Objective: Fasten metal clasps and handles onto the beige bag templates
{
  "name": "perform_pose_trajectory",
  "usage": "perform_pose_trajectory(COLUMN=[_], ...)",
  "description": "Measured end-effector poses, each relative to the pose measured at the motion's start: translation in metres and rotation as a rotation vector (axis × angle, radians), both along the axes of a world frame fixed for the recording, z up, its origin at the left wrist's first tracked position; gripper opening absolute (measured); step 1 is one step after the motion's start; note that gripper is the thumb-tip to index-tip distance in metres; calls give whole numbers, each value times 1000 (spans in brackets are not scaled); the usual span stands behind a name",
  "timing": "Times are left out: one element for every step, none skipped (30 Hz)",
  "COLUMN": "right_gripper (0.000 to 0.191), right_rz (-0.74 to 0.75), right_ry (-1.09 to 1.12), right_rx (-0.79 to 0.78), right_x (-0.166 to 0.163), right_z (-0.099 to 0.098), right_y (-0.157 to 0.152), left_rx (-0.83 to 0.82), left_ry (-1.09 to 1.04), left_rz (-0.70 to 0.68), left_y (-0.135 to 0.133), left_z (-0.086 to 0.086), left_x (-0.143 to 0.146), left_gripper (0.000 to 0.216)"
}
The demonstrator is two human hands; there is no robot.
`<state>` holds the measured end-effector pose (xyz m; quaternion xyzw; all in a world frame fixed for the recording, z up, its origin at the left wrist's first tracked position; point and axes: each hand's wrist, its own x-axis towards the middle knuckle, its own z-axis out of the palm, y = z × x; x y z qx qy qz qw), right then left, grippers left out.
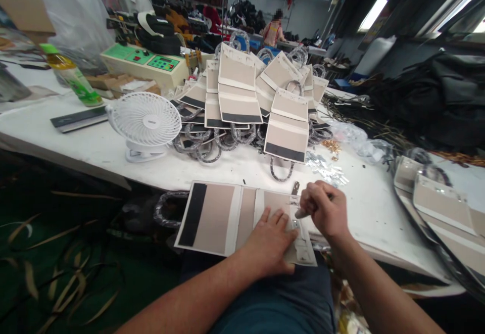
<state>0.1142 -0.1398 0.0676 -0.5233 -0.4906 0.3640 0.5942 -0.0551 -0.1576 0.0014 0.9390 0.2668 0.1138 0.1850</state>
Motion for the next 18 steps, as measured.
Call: perform_pose_trajectory(right_gripper=[45,44,44,44,45,46,47,47,47,47,46,46,45,45,45,45,45,46], right_rz=[-33,-61,-83,-104,-121,-133,-138,-138,-136,-133,-130,-131,-135,-138,-135,-130,-120,-108], right_ry=[62,94,101,93,78,65,62,69,81,93,101,103,104,104,98,85,64,37], right_rx=[61,102,113,101,76,51,35,31,42,59,75,84,82,68,47,25,7,-6], right_x=[0,0,-1,-1,-1,-1,0,2,4,5,7,7,6,5,4,2,2,2], right_z=[1,1,-1,-5,-9,-13,-17,-20,-22,-22,-22,-23,-23,-24,-25,-27,-28,-28], right_y=[-1,-3,-4,-5,-5,-6,-6,-7,-8,-9,-10,-11,-11,-12,-12,-12,-13,-14], left_rx=[4,9,16,23,28,32,32,30,26,21,17,12,8,4,-3,-11,-20,-26], left_ry=[3,7,10,15,20,26,31,35,36,36,35,35,36,38,44,51,59,66], left_rz=[-2,-3,-1,-1,-1,-1,-2,-2,1,5,10,13,16,17,17,19,23,28], left_y=[0,0,0,0,0,0,0,-1,-1,-1,-2,-3,-3,-4,-6,-8,-10,-14], left_z=[-1,-1,0,1,2,3,4,5,5,5,5,5,6,7,8,10,11,11], left_x=[0,1,1,1,1,2,2,2,2,3,3,4,4,4,4,4,3,2], left_gripper=[81,82,81,80,78,76,76,76,77,79,80,81,82,82,82,82,83,83])
